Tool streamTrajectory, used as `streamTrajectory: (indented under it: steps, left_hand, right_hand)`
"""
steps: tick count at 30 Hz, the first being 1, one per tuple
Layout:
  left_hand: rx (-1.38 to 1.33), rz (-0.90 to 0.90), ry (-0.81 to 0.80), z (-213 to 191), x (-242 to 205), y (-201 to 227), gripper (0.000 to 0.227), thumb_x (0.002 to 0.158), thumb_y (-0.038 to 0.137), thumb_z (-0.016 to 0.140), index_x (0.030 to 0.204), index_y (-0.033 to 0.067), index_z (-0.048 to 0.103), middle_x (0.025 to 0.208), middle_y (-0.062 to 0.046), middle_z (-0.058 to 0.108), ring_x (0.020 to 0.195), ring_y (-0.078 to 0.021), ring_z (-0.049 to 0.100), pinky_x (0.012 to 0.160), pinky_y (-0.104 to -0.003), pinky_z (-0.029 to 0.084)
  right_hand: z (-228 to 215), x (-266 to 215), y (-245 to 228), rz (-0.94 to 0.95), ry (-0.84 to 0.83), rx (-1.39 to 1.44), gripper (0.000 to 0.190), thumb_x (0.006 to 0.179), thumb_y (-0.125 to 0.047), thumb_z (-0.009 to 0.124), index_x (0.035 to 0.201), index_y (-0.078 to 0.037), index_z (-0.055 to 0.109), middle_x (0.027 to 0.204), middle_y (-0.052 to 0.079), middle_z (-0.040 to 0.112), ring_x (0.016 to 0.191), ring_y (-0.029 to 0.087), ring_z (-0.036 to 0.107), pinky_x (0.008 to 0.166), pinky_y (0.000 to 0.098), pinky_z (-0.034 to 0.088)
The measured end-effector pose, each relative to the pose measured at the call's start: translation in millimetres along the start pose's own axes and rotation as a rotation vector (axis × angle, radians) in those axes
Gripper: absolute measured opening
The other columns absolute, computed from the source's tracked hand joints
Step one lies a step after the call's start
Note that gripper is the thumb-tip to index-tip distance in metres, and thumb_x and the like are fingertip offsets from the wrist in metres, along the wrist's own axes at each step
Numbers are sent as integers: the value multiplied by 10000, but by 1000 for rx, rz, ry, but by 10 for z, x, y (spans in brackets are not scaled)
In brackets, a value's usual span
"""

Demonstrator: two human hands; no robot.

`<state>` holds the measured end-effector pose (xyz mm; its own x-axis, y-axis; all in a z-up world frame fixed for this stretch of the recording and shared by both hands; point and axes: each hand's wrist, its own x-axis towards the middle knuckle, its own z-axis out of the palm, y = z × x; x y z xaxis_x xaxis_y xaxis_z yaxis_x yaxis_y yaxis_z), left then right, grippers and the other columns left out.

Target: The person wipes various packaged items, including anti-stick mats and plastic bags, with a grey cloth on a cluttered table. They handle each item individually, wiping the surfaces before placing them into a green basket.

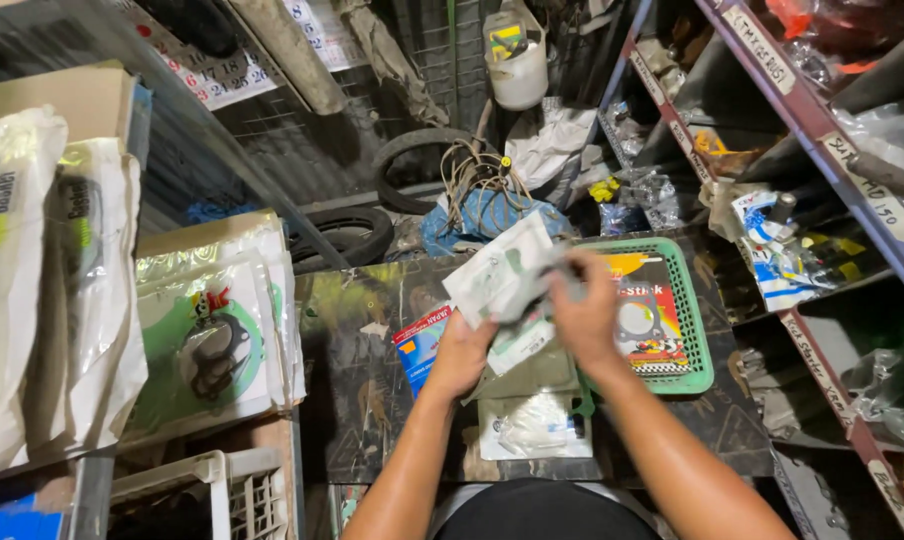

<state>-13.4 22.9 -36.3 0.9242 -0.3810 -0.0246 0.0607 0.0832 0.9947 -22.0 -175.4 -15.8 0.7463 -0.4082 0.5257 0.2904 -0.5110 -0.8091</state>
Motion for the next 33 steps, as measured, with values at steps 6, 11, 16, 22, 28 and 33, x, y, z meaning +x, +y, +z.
streamTrajectory:
  steps: [6, 11, 16, 22, 28, 33]
  left_hand:
    - [-14, -34, 15, 52, 55, -35, 405, 980, 98, 603, 1369, -9, 568, 1175, -173, 705, 1035, -226, 665, 954, -448, 528]
    - [9, -35, -29, 44, 29, 175, 391, 961, 101, 631, 1339, 5, 596, 1146, -148, 719, 1010, -197, 661, 933, -430, 540]
    - [33, -37, -68, 67, 4, 208, 374, 937, 105, 667, 1300, 23, 633, 1109, -116, 737, 976, -161, 656, 906, -407, 557]
    - [104, 168, -95, 72, -27, 182, 394, 916, -5, 574, 1309, -29, 597, 1180, -177, 677, 1111, -218, 569, 1015, -476, 466]
    - [117, 242, -70, 193, -78, 785, 586, 872, -39, 570, 1448, -46, 463, 1383, -224, 589, 1299, -250, 478, 1133, -531, 366]
    - [52, 191, -56, 69, -97, 527, 621, 815, -82, 570, 1426, -42, 469, 1351, -223, 613, 1260, -256, 530, 1098, -504, 425]
  right_hand:
    - [-96, 153, -185, -149, 154, -119, 223, 884, -25, 591, 948, -169, 749, 1026, 20, 614, 1106, 237, 568, 1023, 361, 415]
    - [173, -128, -638, -153, -253, 157, 290, 904, -162, 667, 1164, -54, 732, 1185, 138, 687, 1216, 343, 628, 1086, 459, 446]
    - [95, 159, -432, -332, -106, -130, 201, 924, -150, 642, 1097, -120, 741, 1239, 138, 633, 1230, 376, 550, 1138, 524, 352]
    - [248, 35, -668, -365, -250, 114, 309, 849, 34, 660, 1110, -81, 777, 1147, 120, 757, 1161, 338, 690, 1102, 465, 480]
    - [159, 104, -583, -231, -135, 40, 343, 921, 100, 585, 1212, -10, 729, 1241, 260, 694, 1245, 438, 605, 1081, 529, 462]
    - [212, -72, -395, -177, -239, 125, 418, 902, 135, 513, 1199, -31, 756, 1229, 252, 709, 1238, 438, 607, 1059, 539, 481]
